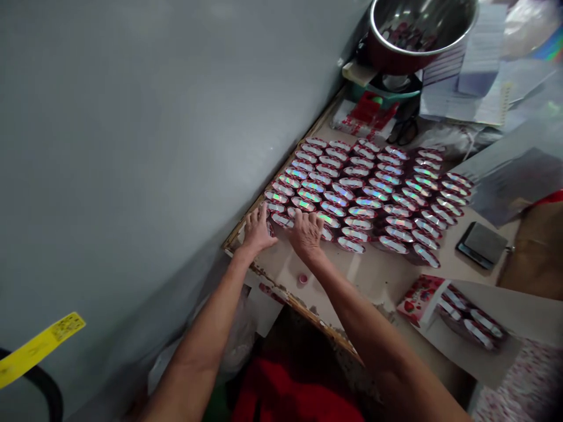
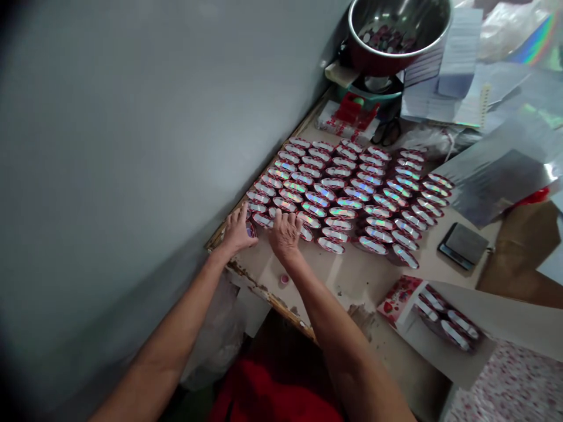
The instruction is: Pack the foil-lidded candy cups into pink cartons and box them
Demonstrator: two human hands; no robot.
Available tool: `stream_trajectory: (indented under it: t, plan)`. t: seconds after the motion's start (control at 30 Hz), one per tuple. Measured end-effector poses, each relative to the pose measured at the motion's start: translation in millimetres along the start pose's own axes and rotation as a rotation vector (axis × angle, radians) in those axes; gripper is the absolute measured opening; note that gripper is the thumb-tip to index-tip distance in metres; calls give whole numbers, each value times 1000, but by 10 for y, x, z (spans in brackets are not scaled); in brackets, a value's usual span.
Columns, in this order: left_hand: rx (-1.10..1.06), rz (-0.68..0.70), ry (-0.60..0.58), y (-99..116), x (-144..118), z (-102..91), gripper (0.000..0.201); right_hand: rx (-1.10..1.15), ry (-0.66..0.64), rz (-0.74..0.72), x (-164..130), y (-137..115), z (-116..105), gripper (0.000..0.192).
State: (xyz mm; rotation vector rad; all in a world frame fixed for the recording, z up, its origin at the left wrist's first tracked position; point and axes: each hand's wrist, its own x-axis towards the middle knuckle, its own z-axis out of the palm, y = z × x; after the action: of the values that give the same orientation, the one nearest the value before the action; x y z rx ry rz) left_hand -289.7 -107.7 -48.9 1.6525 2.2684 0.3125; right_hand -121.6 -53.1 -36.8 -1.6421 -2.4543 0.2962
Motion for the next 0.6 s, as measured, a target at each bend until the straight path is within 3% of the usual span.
stream_trajectory:
  t: [0.1,0.23,0.43,0.53,0.6]
  plan:
    - [-8,145,41,-142,-97,3,113,21,-5,37,32,-167,55,49]
    - [-10,299,75,-349,-140,12,99,41,-39,69,134,-311,173,67]
    - [95,166,32,-361,6,-90,83,56,-111,66,221,-334,237,65]
    - [143,122,43,-328,-50,-94,80,102,-152,64,18,-265,129,68]
    - [64,180,44,-354,-100,-26,79,94,-168,71,-164,-208,111,56]
